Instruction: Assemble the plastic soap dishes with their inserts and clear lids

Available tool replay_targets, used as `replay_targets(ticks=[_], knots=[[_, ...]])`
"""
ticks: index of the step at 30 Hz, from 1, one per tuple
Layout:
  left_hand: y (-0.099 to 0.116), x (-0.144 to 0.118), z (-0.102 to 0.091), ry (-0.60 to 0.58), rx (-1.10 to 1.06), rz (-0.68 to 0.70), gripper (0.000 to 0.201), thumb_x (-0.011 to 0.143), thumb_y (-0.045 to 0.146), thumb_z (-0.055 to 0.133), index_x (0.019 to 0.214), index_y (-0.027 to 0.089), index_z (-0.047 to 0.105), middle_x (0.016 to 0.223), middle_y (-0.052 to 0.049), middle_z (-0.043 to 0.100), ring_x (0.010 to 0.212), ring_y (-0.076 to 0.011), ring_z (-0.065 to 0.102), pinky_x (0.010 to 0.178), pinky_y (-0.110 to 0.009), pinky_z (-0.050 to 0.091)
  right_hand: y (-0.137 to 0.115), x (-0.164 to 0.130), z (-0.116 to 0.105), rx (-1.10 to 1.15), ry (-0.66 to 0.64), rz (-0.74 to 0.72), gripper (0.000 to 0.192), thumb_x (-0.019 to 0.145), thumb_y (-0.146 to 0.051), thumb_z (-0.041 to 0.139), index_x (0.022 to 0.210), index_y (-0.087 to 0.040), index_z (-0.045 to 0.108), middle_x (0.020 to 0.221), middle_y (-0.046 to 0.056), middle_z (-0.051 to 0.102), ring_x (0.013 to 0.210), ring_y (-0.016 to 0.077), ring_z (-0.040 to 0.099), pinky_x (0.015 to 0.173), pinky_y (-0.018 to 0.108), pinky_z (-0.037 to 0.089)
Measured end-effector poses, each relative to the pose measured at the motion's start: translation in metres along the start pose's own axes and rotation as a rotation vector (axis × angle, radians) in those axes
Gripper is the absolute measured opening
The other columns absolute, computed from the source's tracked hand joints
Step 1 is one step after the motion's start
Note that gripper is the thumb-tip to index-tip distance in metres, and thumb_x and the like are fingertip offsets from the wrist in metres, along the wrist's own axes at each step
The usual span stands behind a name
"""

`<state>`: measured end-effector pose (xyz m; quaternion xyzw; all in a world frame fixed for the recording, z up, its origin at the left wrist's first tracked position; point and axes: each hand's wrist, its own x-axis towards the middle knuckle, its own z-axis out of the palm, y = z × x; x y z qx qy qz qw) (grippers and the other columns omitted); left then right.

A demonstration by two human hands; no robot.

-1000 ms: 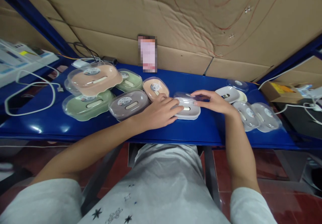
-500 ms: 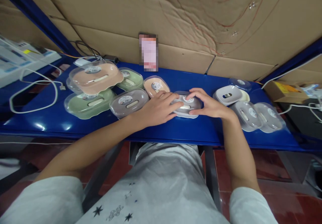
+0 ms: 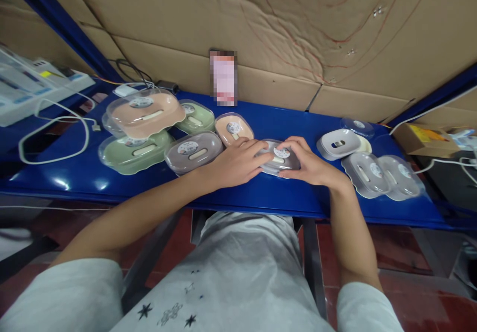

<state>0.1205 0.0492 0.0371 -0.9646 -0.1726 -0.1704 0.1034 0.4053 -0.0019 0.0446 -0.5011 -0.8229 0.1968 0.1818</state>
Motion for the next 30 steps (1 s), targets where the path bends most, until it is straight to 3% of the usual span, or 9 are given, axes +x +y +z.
replay_targets(ticks=[7,13,19,23,26,30], knots=[[0.000,-0.001,0.002,0.026,-0.029,0.015,0.034,0.106,0.015,0.055,0.139,0.017,0.061,0.137,-0.015,0.067,0.117,-0.0315,0.070,0.101,-0.046,0.046,-0.017,-0.032,0.040,-0.127,0.205,0.076,0.067,0.108,-0.058,0.056,0.168,-0.036,0.038,0.178,0.014,0.030,0.168,0.0367,0.028,0.135,0.062,0.032],[0.001,0.000,0.005,0.061,-0.074,0.012,0.033,0.105,0.015,0.056,0.138,0.017,0.062,0.143,-0.016,0.067,0.126,-0.0311,0.069,0.107,-0.046,0.047,-0.017,-0.039,0.055,-0.313,0.354,0.101,0.068,0.109,-0.056,0.056,0.171,-0.032,0.042,0.182,0.013,0.030,0.166,0.0366,0.036,0.133,0.059,0.038],[0.000,0.000,0.009,0.070,-0.085,0.015,0.035,0.105,0.015,0.057,0.139,0.016,0.062,0.149,-0.017,0.064,0.132,-0.0311,0.067,0.110,-0.045,0.047,-0.018,-0.043,0.061,-0.378,0.377,0.149,0.066,0.110,-0.052,0.057,0.172,-0.036,0.040,0.187,0.008,0.011,0.166,0.0379,0.034,0.129,0.055,0.046],[-0.001,-0.001,0.001,0.068,-0.038,0.018,0.033,0.107,0.020,0.058,0.139,0.017,0.063,0.148,-0.017,0.065,0.134,-0.0324,0.065,0.114,-0.048,0.045,-0.020,-0.043,0.062,-0.373,0.390,0.115,0.067,0.107,-0.051,0.062,0.170,-0.035,0.044,0.183,0.011,0.027,0.164,0.0380,0.038,0.131,0.059,0.042],[-0.004,-0.001,-0.014,0.128,0.019,-0.184,0.034,0.110,0.036,0.059,0.136,0.015,0.066,0.147,-0.020,0.065,0.137,-0.0368,0.062,0.115,-0.053,0.044,-0.021,-0.042,0.062,-0.344,0.418,0.096,0.071,0.103,-0.055,0.069,0.167,-0.033,0.048,0.177,0.014,0.039,0.161,0.0375,0.044,0.131,0.060,0.042],[-0.008,-0.001,-0.027,0.113,0.089,-0.547,0.042,0.113,0.044,0.049,0.125,0.010,0.070,0.123,-0.023,0.072,0.118,-0.0410,0.070,0.099,-0.055,0.052,-0.021,-0.043,0.061,-0.307,0.428,0.114,0.068,0.102,-0.056,0.070,0.163,-0.033,0.052,0.175,0.014,0.041,0.160,0.0364,0.045,0.130,0.059,0.044]])
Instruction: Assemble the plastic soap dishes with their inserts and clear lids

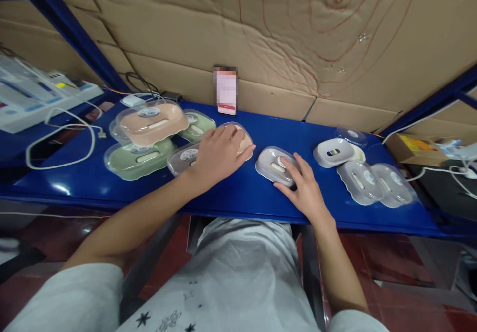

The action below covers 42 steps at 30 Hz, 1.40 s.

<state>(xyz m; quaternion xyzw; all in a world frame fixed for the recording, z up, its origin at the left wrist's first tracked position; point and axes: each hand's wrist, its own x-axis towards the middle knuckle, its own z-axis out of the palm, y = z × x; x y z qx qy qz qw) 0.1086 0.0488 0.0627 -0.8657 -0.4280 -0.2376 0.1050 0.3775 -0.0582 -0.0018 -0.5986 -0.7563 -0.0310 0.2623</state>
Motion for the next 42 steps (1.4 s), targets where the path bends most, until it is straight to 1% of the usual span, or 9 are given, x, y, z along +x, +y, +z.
replay_targets(ticks=[4,7,12,18,23,27,31,36,42], knots=[[0.000,0.000,0.010,-0.126,0.013,-0.042,0.038,0.112,0.035,0.049,0.124,0.006,0.070,0.122,-0.025,0.072,0.119,-0.0435,0.069,0.095,-0.055,0.057,0.000,-0.009,-0.002,0.005,0.028,0.052,0.079,0.100,-0.056,0.074,0.168,-0.031,0.043,0.173,0.016,0.045,0.160,0.0369,0.045,0.128,0.060,0.046],[-0.001,0.000,0.025,-0.125,-0.157,0.087,0.037,0.112,0.025,0.045,0.137,0.005,0.064,0.141,-0.026,0.067,0.139,-0.0403,0.062,0.109,-0.053,0.055,-0.001,-0.021,-0.005,0.033,0.068,0.045,0.088,0.098,-0.057,0.076,0.170,-0.026,0.035,0.171,0.020,0.046,0.160,0.0378,0.044,0.128,0.062,0.043],[0.004,-0.001,0.037,-0.052,-0.440,0.401,0.056,0.114,0.021,0.037,0.169,0.014,0.032,0.179,-0.023,0.029,0.169,-0.0326,0.029,0.133,-0.056,0.035,-0.008,-0.032,-0.008,-0.039,0.060,-0.022,0.075,0.102,-0.056,0.070,0.165,-0.027,0.042,0.173,0.021,0.041,0.160,0.0412,0.042,0.126,0.065,0.041],[0.015,-0.007,0.028,0.019,-0.344,0.541,0.045,0.115,0.036,0.049,0.154,0.015,0.057,0.162,-0.021,0.056,0.151,-0.0344,0.054,0.128,-0.058,0.037,-0.008,0.004,-0.001,-0.231,-0.017,-0.084,0.069,0.107,-0.059,0.057,0.166,-0.027,0.043,0.163,0.021,0.052,0.150,0.0406,0.051,0.121,0.062,0.041],[0.015,-0.011,0.034,-0.089,-0.237,0.570,0.036,0.112,0.040,0.057,0.131,0.015,0.074,0.151,-0.019,0.066,0.139,-0.0353,0.063,0.119,-0.056,0.045,0.035,0.035,-0.010,-0.303,-0.089,-0.006,0.089,0.107,-0.068,0.050,0.176,-0.021,0.020,0.179,0.024,0.030,0.165,0.0424,0.032,0.128,0.071,0.027],[0.011,-0.011,0.043,-0.166,-0.179,0.423,0.057,0.113,0.047,0.056,0.158,0.012,0.056,0.169,-0.023,0.050,0.156,-0.0392,0.048,0.127,-0.065,0.034,0.072,0.026,-0.021,-0.440,0.021,0.284,0.086,0.106,-0.066,0.051,0.169,-0.009,0.038,0.171,0.034,0.040,0.161,0.0517,0.036,0.122,0.081,0.026],[0.011,-0.010,0.045,-0.205,-0.230,0.305,0.072,0.113,0.048,0.054,0.171,0.012,0.034,0.176,-0.025,0.038,0.163,-0.0390,0.039,0.131,-0.065,0.029,0.062,0.008,-0.022,-0.392,-0.026,0.301,0.065,0.108,-0.055,0.048,0.156,-0.012,0.057,0.149,0.028,0.066,0.141,0.0485,0.060,0.116,0.080,0.037],[0.021,-0.013,0.038,-0.161,-0.334,0.521,0.065,0.113,0.045,0.056,0.169,0.016,0.040,0.174,-0.022,0.042,0.160,-0.0345,0.044,0.129,-0.054,0.034,0.024,0.007,-0.037,-0.029,-0.021,0.081,0.049,0.113,-0.044,0.043,0.155,-0.025,0.061,0.147,0.012,0.073,0.134,0.0321,0.069,0.117,0.055,0.051],[0.023,-0.019,0.045,-0.236,-0.361,0.713,0.061,0.111,0.047,0.060,0.165,0.021,0.050,0.170,-0.017,0.051,0.153,-0.0347,0.053,0.120,-0.049,0.043,0.075,0.044,-0.040,-0.416,0.014,0.319,0.058,0.107,-0.031,0.042,0.157,-0.005,0.056,0.151,0.029,0.065,0.141,0.0445,0.062,0.120,0.068,0.044]])
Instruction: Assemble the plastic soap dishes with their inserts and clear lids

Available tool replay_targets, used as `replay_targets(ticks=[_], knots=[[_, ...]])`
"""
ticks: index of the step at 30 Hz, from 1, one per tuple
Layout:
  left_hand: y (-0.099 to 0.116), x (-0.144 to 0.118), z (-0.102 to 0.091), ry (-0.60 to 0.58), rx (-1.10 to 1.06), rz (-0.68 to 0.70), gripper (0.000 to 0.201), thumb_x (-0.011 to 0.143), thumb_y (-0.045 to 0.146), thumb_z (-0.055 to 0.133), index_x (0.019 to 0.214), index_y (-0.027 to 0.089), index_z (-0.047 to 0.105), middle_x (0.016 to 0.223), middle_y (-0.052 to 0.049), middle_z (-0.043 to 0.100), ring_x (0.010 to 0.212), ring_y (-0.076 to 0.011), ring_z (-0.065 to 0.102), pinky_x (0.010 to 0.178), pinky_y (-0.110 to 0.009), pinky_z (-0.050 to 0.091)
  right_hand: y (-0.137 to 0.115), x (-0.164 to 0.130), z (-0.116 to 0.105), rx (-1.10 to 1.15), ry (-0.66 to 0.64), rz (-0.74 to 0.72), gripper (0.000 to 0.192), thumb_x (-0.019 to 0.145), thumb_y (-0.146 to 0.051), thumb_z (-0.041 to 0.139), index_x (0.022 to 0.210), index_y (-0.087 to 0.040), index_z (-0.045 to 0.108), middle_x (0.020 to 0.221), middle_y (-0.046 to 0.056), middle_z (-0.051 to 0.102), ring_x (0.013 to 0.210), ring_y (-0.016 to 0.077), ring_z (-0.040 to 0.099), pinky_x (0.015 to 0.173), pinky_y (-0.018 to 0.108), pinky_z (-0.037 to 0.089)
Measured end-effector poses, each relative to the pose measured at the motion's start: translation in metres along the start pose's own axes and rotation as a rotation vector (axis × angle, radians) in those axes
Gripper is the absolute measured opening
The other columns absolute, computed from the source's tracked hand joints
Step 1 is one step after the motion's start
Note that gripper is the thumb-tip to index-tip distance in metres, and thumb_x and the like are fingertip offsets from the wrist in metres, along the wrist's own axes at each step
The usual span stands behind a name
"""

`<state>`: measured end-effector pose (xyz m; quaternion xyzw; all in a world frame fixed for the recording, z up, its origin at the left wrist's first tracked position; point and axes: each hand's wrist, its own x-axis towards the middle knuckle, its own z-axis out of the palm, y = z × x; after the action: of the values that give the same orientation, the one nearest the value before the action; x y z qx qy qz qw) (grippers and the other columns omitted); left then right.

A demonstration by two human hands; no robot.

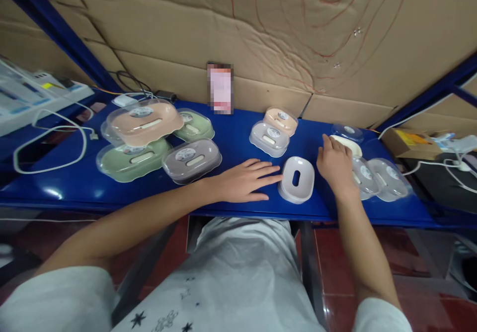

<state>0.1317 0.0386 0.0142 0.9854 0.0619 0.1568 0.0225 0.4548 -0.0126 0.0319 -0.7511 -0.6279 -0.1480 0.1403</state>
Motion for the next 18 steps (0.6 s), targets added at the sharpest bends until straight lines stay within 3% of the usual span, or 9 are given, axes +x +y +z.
replay_targets(ticks=[3,5,8,12,18], knots=[[0.004,0.001,0.003,0.023,-0.018,0.086,0.062,0.110,0.044,0.061,0.166,0.022,0.048,0.173,-0.015,0.048,0.152,-0.0324,0.052,0.119,-0.047,0.044,0.011,0.016,0.022,-0.122,-0.107,0.057,0.060,0.105,-0.033,0.046,0.152,0.003,0.057,0.150,0.038,0.061,0.139,0.0516,0.061,0.114,0.076,0.043],[0.010,0.003,0.003,0.047,-0.025,0.155,0.063,0.109,0.045,0.062,0.166,0.023,0.048,0.173,-0.013,0.048,0.154,-0.0305,0.050,0.118,-0.045,0.043,0.010,0.016,0.029,-0.119,-0.130,0.030,0.058,0.106,-0.035,0.043,0.150,-0.003,0.061,0.149,0.035,0.063,0.136,0.0510,0.062,0.110,0.077,0.046],[0.019,0.004,-0.001,0.041,0.011,0.200,0.060,0.108,0.056,0.060,0.159,0.023,0.057,0.158,-0.014,0.062,0.145,-0.0311,0.055,0.114,-0.045,0.043,0.000,0.009,0.026,-0.035,-0.115,-0.045,0.054,0.108,-0.039,0.044,0.150,-0.013,0.065,0.147,0.025,0.068,0.133,0.0468,0.065,0.110,0.074,0.049],[0.016,0.001,-0.013,-0.003,0.148,0.067,0.070,0.098,0.076,0.065,0.134,0.017,0.072,0.131,-0.018,0.073,0.121,-0.0366,0.062,0.100,-0.048,0.044,-0.017,-0.004,0.014,0.274,-0.099,-0.187,0.048,0.109,-0.038,0.045,0.146,-0.020,0.069,0.142,0.014,0.075,0.129,0.0358,0.071,0.113,0.059,0.056],[-0.003,-0.011,-0.040,-0.118,0.166,-0.111,0.029,0.104,0.043,0.073,0.114,0.016,0.075,0.122,-0.013,0.074,0.121,-0.0313,0.066,0.092,-0.040,0.047,-0.039,-0.026,0.001,0.500,-0.137,-0.251,0.043,0.111,-0.041,0.044,0.140,-0.026,0.072,0.130,0.009,0.081,0.120,0.0305,0.077,0.108,0.053,0.061]])
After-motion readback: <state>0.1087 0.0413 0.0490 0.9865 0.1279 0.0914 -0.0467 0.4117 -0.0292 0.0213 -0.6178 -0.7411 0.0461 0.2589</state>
